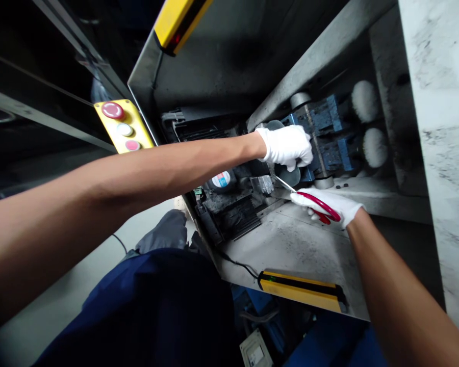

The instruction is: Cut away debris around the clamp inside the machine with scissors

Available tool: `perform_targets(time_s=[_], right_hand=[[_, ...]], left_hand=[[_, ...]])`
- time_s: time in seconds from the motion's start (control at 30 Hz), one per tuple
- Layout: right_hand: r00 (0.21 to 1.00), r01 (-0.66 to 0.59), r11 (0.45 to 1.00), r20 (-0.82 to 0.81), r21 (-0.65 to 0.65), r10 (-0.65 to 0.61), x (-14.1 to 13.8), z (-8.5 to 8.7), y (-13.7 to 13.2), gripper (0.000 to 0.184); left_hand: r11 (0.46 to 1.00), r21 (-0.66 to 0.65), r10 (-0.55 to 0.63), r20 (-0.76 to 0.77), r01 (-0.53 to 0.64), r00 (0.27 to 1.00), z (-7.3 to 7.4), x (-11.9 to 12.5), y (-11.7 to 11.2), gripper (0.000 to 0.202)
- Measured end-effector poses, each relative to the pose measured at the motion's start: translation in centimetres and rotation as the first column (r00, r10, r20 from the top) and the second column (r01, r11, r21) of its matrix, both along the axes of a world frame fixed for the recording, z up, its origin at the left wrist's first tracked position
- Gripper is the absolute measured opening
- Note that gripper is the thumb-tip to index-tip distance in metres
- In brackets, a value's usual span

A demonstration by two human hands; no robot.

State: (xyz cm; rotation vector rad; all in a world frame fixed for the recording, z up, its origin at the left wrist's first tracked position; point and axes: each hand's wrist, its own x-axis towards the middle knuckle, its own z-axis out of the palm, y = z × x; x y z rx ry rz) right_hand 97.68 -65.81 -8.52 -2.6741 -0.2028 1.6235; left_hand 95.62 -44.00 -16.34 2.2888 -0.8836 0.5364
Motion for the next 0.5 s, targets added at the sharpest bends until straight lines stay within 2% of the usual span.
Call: perform_targets(time_s=[0.17,0.37,0.5], right_hand=[[1.0,0.0,0.999,0.001,-0.041,0.0,-0.4,0.4,0.7,0.058],[0.999,-0.027,0.999,-0.021,0.028,0.027,-1.3,0.5,1.2,0.053],[0.995,-0.102,0.993,-0.014,0.055,0.103,-1.6,0.6,1.4,0.051]], left_hand=[[0.999,-0.012,-0.04,-0.043,0.039,0.998,0.0,0.1,0.2,0.014],[0.998,-0.041,-0.049,-0.11,0.045,0.993,0.3,-0.1,0.2,0.018],[0.998,-0.041,-0.058,-0.091,0.055,0.994,0.6,-0.4,0.3,0.018]])
